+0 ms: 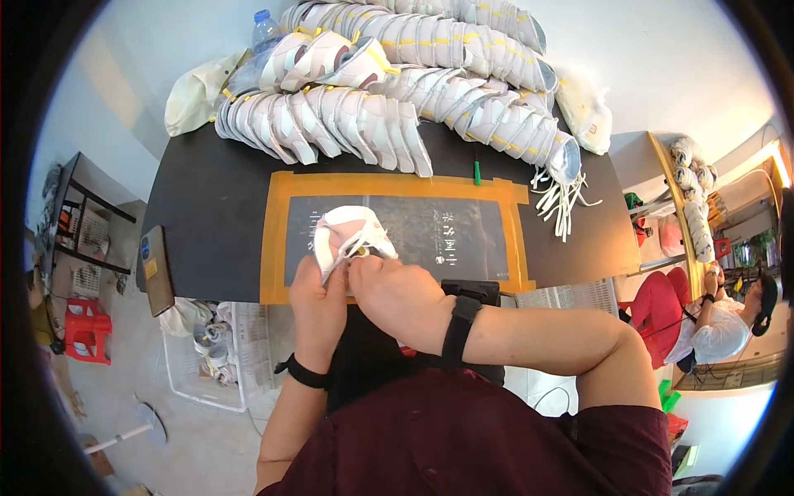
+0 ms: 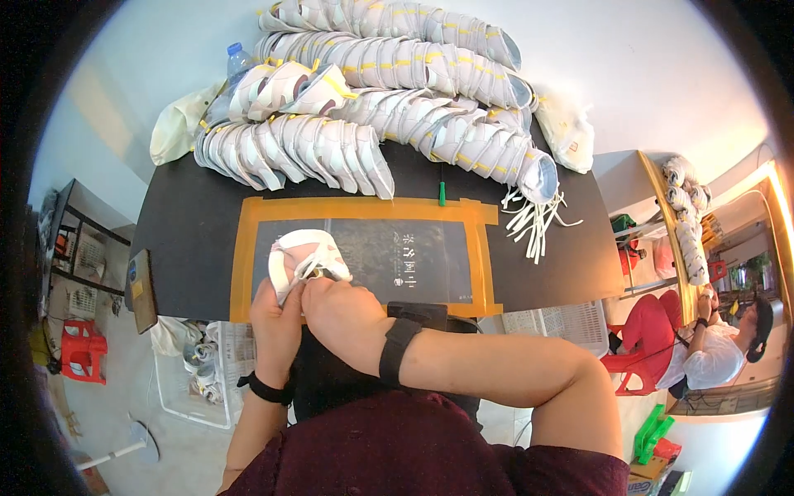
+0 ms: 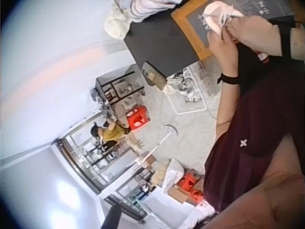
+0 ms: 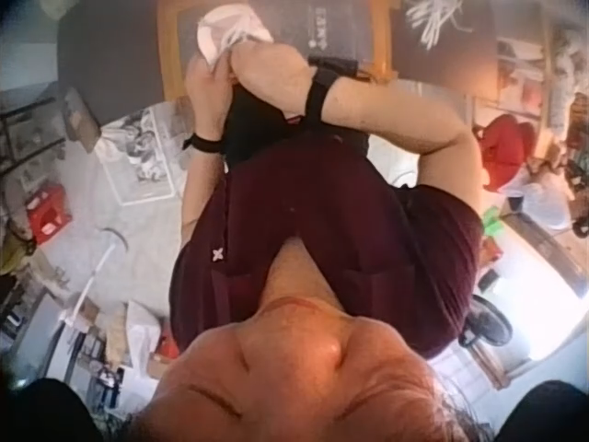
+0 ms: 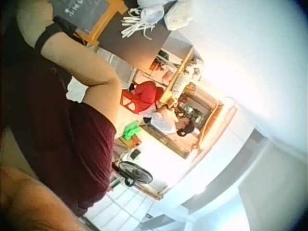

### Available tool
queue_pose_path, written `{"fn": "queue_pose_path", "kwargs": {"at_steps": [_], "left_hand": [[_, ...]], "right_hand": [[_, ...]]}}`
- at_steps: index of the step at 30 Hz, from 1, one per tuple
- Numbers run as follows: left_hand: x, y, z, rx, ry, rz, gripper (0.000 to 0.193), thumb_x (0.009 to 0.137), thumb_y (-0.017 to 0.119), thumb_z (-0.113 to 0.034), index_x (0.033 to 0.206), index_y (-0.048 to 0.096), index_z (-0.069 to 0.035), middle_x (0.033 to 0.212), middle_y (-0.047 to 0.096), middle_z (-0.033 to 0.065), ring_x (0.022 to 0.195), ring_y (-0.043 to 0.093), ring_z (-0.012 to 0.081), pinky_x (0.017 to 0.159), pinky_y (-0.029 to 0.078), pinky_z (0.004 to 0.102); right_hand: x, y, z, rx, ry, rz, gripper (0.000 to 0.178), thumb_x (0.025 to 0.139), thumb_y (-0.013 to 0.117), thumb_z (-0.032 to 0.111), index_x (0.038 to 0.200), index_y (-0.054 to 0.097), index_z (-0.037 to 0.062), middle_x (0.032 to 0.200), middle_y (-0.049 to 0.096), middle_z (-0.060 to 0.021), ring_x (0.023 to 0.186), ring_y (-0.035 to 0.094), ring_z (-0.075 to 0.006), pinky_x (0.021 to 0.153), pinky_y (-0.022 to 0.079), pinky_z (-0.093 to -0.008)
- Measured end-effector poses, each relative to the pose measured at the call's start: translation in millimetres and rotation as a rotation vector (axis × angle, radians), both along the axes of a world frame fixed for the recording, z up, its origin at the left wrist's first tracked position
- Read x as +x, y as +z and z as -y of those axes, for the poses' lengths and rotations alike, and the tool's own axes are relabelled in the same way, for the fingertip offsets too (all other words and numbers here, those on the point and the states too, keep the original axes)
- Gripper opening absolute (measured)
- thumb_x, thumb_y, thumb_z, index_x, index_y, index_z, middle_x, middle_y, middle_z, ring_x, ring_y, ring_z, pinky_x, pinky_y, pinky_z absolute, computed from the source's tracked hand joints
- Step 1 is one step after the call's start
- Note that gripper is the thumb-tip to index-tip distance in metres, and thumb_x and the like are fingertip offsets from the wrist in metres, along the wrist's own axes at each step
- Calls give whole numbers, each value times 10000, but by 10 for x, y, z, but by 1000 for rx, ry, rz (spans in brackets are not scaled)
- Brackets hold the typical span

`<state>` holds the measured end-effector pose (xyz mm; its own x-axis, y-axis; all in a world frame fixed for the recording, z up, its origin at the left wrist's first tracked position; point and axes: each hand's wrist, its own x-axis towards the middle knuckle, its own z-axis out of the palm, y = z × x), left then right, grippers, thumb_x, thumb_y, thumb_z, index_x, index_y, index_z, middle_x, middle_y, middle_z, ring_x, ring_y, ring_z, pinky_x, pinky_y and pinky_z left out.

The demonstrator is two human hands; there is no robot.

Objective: The worker uses a hook tool to stitch or pull threads through the eyelets and upper components of a white shoe.

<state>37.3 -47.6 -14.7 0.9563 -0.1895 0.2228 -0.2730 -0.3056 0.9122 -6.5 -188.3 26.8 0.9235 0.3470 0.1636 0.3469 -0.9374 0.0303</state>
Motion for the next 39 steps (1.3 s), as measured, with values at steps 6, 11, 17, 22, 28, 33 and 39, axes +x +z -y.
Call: {"fn": "queue_pose_path", "kwargs": {"at_steps": [6, 11, 17, 22, 28, 33, 39], "left_hand": [[-126, 153, 80, 309, 19, 323, 127, 903, 608, -93, 917, 567, 26, 879, 557, 197, 791, 568, 420, 672, 474, 446], [55, 125, -159, -444, -116, -481, 191, 936, 659, -157, 1086, 646, -40, 917, 670, -8, 702, 553, 48, 569, 433, 234], [-105, 153, -118, -474, -246, -625, 196, 929, 668, -154, 1093, 651, -48, 889, 662, -27, 723, 561, 38, 582, 434, 213], [-215, 512, 14, 419, -502, 502, 244, 818, 702, -107, 1054, 662, -61, 968, 656, 83, 779, 637, 233, 714, 538, 367], [-381, 710, 108, 447, -571, 818, 231, 717, 679, -118, 947, 666, -111, 924, 595, 24, 795, 617, 220, 655, 515, 342], [-423, 686, 34, 536, -650, 1170, 202, 735, 668, -124, 936, 676, -140, 883, 540, 8, 780, 581, 138, 592, 438, 267], [-415, 552, -81, 456, -591, 1219, 252, 708, 686, -126, 959, 686, -146, 936, 484, 2, 817, 569, 149, 610, 437, 270]], "right_hand": [[-303, 399, 98, 95, -30, -105, 206, 771, 644, 106, 946, 568, 29, 813, 578, -103, 677, 647, -205, 534, 542, -304], [-715, 456, 346, 839, 40, -316, 129, 935, 546, 151, 998, 562, 39, 934, 638, -169, 841, 656, -339, 709, 533, -425], [-678, 414, 639, 1280, -202, -227, 162, 955, 591, 160, 1060, 568, 38, 929, 627, -117, 729, 648, -273, 666, 514, -365], [-444, 772, 818, 1375, 101, -22, 209, 956, 590, 184, 1077, 570, 15, 1033, 619, -112, 888, 619, -233, 774, 494, -348], [-281, 759, 708, 992, 208, -340, 312, 915, 650, 298, 1080, 599, 38, 1017, 650, -128, 865, 652, -240, 730, 524, -323], [-434, 566, 698, 1002, 19, -402, 232, 869, 704, 190, 1005, 581, 48, 821, 624, -108, 714, 614, -223, 652, 499, -339], [-523, 485, 757, 1075, -83, -509, 270, 797, 680, 136, 971, 504, 29, 827, 626, -162, 777, 626, -356, 695, 491, -423]]}}
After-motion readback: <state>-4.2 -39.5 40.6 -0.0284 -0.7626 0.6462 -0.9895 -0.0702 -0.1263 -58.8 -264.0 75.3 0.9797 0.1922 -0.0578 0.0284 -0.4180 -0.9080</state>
